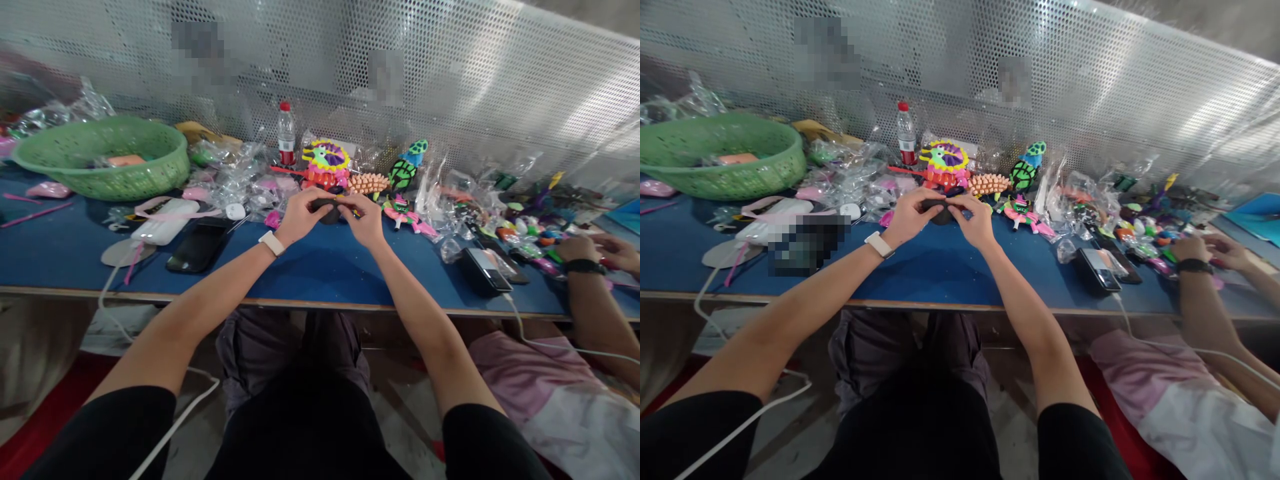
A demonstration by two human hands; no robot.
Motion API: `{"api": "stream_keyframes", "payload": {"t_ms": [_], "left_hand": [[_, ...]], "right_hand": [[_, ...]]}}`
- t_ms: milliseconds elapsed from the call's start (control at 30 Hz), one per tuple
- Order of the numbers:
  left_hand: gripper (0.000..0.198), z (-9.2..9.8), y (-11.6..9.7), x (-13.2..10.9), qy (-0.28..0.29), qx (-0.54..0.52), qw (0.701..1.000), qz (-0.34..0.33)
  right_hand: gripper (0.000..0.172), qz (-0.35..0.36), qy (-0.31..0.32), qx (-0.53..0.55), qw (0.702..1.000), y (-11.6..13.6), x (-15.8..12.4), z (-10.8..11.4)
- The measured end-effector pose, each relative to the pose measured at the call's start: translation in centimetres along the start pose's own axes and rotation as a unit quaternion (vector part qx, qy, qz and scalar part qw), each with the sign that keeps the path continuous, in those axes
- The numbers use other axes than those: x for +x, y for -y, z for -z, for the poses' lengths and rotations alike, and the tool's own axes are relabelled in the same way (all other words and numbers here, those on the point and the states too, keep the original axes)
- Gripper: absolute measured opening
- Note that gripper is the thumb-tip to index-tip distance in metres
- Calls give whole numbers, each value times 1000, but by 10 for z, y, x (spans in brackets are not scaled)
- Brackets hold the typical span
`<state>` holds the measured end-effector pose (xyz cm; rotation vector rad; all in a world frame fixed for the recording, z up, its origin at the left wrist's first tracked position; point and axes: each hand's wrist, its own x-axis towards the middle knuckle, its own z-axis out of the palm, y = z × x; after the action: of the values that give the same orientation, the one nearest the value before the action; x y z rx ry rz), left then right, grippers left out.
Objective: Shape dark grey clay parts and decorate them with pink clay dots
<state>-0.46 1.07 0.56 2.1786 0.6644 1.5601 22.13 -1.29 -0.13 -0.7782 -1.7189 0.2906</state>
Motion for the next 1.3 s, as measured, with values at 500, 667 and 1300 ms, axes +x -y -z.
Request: {"api": "stream_keyframes", "payload": {"t_ms": [500, 667, 1300], "left_hand": [[29, -1, 1, 0, -58, -25, 996, 58], [30, -3, 7, 1, -80, -30, 994, 69], [29, -1, 12, 3, -113, -6, 990, 88]], "right_hand": [[31, -78, -32, 72, 994, 0, -2, -5], [34, -103, -47, 92, 989, -4, -2, -10], [70, -248, -22, 220, 943, -6, -5, -30]]}}
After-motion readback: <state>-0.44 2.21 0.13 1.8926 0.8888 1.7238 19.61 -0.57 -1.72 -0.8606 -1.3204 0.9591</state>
